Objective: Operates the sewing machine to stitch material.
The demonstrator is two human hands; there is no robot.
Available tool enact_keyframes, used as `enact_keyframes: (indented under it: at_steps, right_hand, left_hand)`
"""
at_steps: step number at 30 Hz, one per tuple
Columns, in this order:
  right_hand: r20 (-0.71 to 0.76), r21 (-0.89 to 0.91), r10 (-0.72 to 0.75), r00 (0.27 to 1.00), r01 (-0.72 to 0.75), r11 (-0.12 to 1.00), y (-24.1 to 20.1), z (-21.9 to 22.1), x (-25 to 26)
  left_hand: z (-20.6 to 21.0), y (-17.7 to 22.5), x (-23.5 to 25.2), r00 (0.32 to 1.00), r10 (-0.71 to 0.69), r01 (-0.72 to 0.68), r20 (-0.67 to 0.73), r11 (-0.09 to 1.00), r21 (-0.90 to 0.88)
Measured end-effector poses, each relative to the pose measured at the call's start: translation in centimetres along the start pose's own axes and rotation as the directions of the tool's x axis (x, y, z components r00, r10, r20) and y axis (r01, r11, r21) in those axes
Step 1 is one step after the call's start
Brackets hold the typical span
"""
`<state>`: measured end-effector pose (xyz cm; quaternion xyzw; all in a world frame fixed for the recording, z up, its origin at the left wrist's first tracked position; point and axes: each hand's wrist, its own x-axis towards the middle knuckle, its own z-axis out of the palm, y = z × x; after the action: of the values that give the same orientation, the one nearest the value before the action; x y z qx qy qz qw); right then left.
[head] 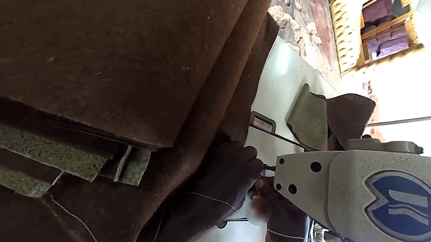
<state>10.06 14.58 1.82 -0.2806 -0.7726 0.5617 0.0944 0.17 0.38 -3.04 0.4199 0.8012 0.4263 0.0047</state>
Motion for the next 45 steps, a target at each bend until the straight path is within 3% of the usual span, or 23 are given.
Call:
enact_keyframes:
  at_steps: [11,16,20,24,28,32,36,39,41,42,44,45]
  right_hand:
    - [-0.087,-0.032,-0.002,0.996,-0.001,0.999,0.4,-1.0,-1.3]
    - [-0.130,-0.252,-0.235,0.963,0.197,0.948,2.3,-3.4,-4.6]
    - [-0.142,-0.286,-0.395,0.908,0.345,0.894,4.5,-3.6,-5.5]
    - [-0.150,-0.281,-0.373,0.916,0.322,0.904,4.6,-3.4,-5.4]
    - [-0.140,-0.299,-0.419,0.897,0.365,0.882,4.7,-3.3,-5.3]
    - [-0.132,-0.265,-0.384,0.914,0.341,0.902,4.8,-3.5,-5.5]
    - [-0.126,-0.293,-0.396,0.909,0.348,0.891,4.8,-3.4,-5.4]
    - [-0.136,-0.303,-0.408,0.903,0.354,0.885,4.6,-3.2,-5.3]
    - [-0.129,-0.316,-0.409,0.903,0.353,0.881,4.8,-3.3,-5.3]
    - [-0.125,-0.321,-0.401,0.908,0.345,0.882,4.9,-3.4,-5.4]
    - [-0.115,-0.324,-0.384,0.916,0.331,0.886,4.6,-3.4,-5.4]
    - [-0.114,-0.332,-0.385,0.916,0.330,0.883,4.6,-3.4,-5.4]
  left_hand:
    - [0.7,-0.2,-0.3,1.000,0.009,-0.009,-0.008,1.000,0.025]
    - [2.6,-1.3,-1.1,0.998,0.022,-0.022,-0.066,1.000,0.004]
    - [2.8,-1.2,-1.5,0.997,0.016,-0.014,-0.077,1.000,0.028]
    - [4.1,-2.0,-2.2,0.987,0.045,-0.044,-0.151,0.999,0.011]
    - [-0.2,0.5,0.4,0.993,0.020,-0.020,-0.116,1.000,0.002]
    - [1.2,0.1,0.2,0.975,0.037,-0.045,-0.220,0.998,-0.035]
    - [-1.9,1.7,1.5,0.997,-0.042,0.037,-0.070,0.997,-0.072]
    - [-4.3,3.2,2.6,0.970,-0.165,0.175,0.180,0.984,-0.043]
    - [-1.8,1.6,0.8,0.984,-0.096,0.088,0.147,0.994,0.065]
    - [4.4,-1.7,-0.9,0.942,0.129,-0.104,-0.310,0.990,0.097]
    - [4.5,-1.9,-2.0,0.992,0.045,-0.035,-0.121,0.996,0.080]
    - [4.3,-1.8,-1.9,0.994,0.030,-0.024,-0.104,0.998,0.066]
